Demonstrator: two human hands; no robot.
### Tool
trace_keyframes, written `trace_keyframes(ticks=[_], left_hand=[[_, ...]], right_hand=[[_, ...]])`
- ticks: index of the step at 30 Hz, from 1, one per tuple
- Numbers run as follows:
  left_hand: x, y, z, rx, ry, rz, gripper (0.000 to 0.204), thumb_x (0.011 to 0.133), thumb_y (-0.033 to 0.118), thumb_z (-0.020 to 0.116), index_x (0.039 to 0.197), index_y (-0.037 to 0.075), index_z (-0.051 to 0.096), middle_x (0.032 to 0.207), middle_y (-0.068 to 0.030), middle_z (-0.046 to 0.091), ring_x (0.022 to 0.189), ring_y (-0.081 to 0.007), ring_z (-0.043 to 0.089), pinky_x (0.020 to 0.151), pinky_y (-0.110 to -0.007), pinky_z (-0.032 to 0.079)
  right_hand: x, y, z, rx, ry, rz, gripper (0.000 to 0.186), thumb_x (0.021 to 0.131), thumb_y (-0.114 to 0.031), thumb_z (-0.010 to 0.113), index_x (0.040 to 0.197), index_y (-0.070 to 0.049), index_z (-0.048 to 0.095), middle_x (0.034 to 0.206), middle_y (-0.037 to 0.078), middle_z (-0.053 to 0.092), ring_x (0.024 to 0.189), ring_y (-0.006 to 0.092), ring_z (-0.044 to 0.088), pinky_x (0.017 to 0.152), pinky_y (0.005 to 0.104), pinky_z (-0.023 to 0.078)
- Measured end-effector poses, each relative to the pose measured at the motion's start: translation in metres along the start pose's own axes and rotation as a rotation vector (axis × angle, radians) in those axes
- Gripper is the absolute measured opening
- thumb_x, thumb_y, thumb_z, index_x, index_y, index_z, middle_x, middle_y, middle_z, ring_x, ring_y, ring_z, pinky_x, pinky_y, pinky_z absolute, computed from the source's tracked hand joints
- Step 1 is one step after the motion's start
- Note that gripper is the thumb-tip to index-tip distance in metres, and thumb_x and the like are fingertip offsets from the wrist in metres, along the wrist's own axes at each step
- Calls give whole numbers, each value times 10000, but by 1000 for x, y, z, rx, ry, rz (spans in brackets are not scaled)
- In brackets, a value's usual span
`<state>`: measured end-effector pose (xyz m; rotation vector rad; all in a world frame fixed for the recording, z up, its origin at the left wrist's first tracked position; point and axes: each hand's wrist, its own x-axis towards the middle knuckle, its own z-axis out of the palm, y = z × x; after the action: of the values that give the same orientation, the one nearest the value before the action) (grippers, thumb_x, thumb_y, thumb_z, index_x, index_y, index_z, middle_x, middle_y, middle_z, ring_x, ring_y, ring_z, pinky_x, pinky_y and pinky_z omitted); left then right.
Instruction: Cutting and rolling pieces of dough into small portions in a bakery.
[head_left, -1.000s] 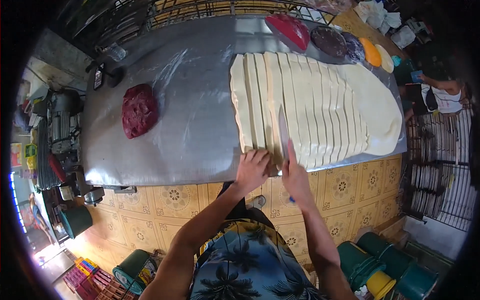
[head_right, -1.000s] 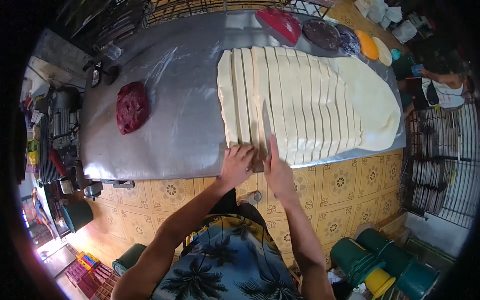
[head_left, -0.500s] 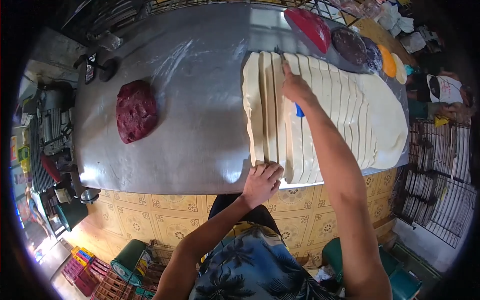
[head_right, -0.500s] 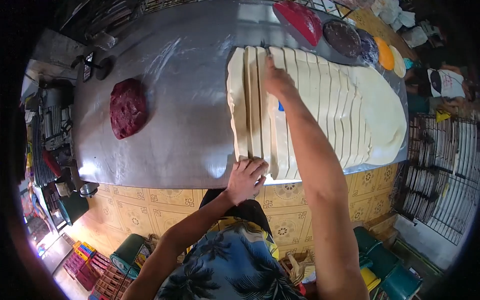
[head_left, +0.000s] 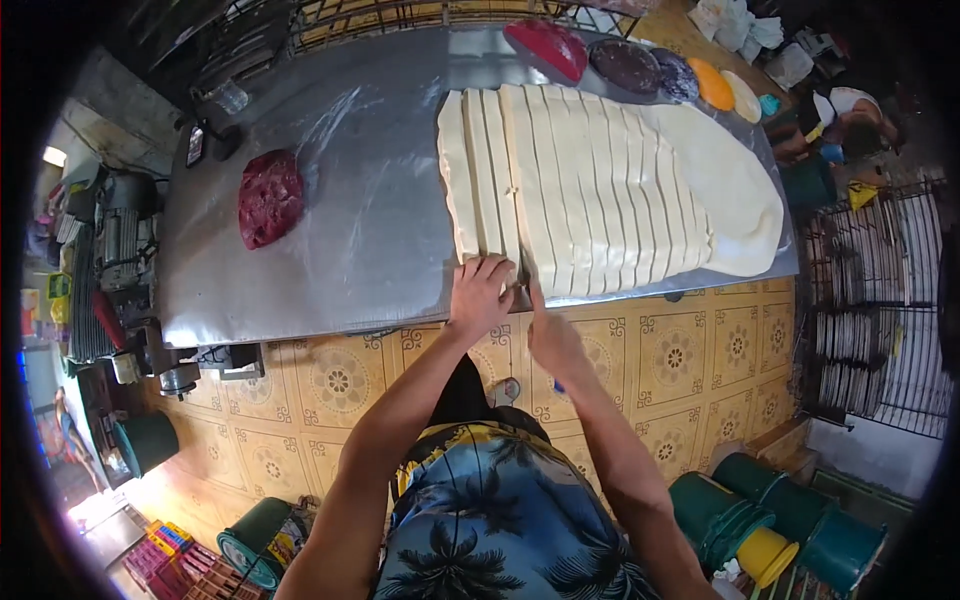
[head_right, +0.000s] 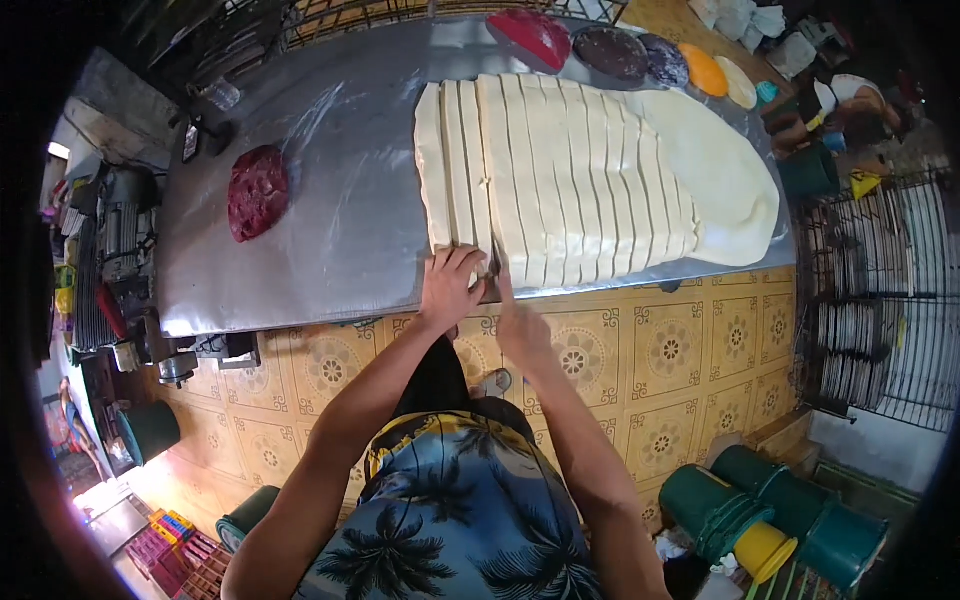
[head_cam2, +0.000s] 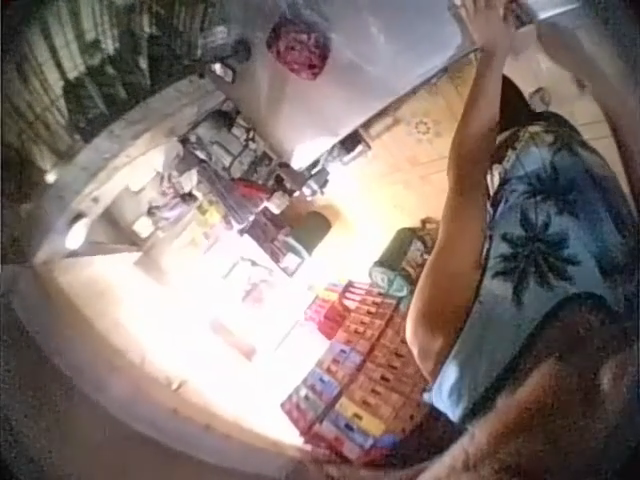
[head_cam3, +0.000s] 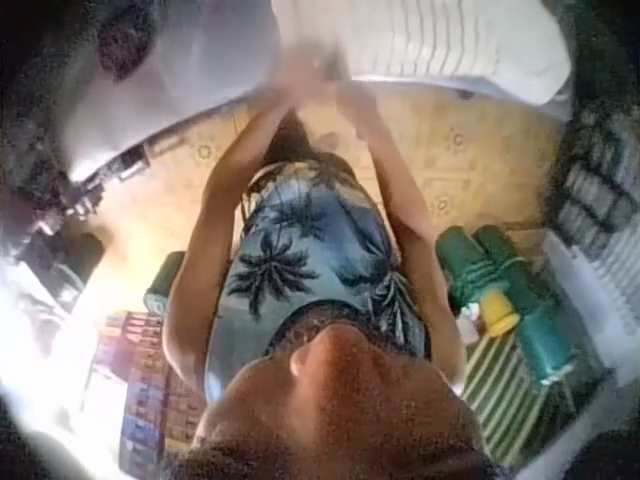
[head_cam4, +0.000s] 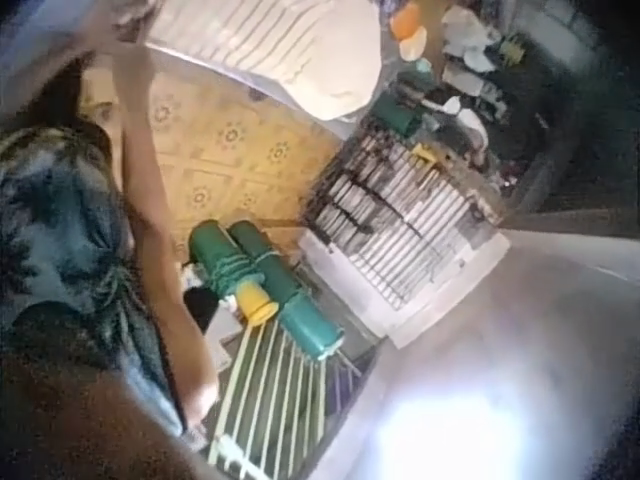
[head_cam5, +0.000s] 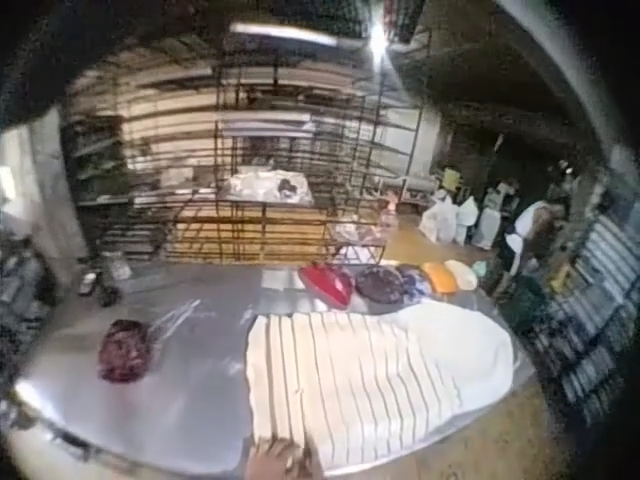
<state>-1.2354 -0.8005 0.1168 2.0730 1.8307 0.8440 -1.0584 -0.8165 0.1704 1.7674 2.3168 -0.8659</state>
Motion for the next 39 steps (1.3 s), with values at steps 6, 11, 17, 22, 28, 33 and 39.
trace_keyframes(ticks=[6, 11, 17, 22, 28, 33, 39], left_hand=[[3, 2, -8, -126, 102, 16, 480, 778, 145, 739, 1246, 91, 650, 1206, -79, 654, 1145, -298, 580, 991, -445, 441], [61, -60, -17, -129, 269, -102, 530, 806, 128, 718, 1312, 18, 607, 1116, -183, 649, 986, -368, 599, 919, -482, 479], [246, -175, -10, -72, 243, -327, 573, 855, 241, 676, 1368, 11, 564, 1254, -233, 632, 1149, -431, 584, 963, -530, 484], [331, -224, -8, -65, -10, -481, 571, 826, 259, 682, 1337, 28, 572, 1237, -211, 648, 1152, -402, 615, 944, -531, 512], [286, -242, -39, -879, -104, -524, 432, 835, 69, 761, 1211, 31, 550, 1257, -128, 602, 1086, -213, 624, 898, -324, 539], [88, -249, -126, -1153, 142, -588, 436, 982, 79, 675, 1387, 29, 522, 1232, -101, 640, 1024, -176, 667, 836, -329, 572], [-94, -195, -167, -1206, 327, -1122, 344, 992, 154, 702, 1277, -13, 608, 1117, -135, 708, 992, -223, 716, 863, -343, 606]], right_hand=[[-95, 27, 28, 79, -76, 57, 803, 968, -126, 537, 1651, -181, 117, 786, 298, 690, 660, 495, 658, 620, 607, 518], [-97, 52, -2, 188, 285, -9, 757, 981, -107, 548, 1647, -194, 199, 858, 284, 690, 696, 468, 669, 614, 572, 513], [54, 97, -99, -174, 437, 285, 596, 970, -38, 584, 1547, -89, 447, 908, 170, 677, 748, 308, 654, 711, 415, 551], [131, 41, -115, 342, 643, 76, 446, 917, 1, 653, 1360, -40, 617, 892, 121, 682, 773, 199, 667, 686, 349, 556], [173, -76, -42, 358, -8, -47, 628, 919, -291, 740, 1430, -13, 504, 1154, 215, 674, 1002, 333, 703, 799, 440, 589], [177, -112, -27, 173, 177, -67, 672, 863, -302, 784, 1383, 16, 501, 1151, 214, 612, 997, 381, 676, 812, 500, 572], [192, -109, -27, -19, 30, -155, 401, 832, -302, 789, 1063, -40, 592, 1107, 187, 566, 999, 400, 665, 800, 533, 555]])
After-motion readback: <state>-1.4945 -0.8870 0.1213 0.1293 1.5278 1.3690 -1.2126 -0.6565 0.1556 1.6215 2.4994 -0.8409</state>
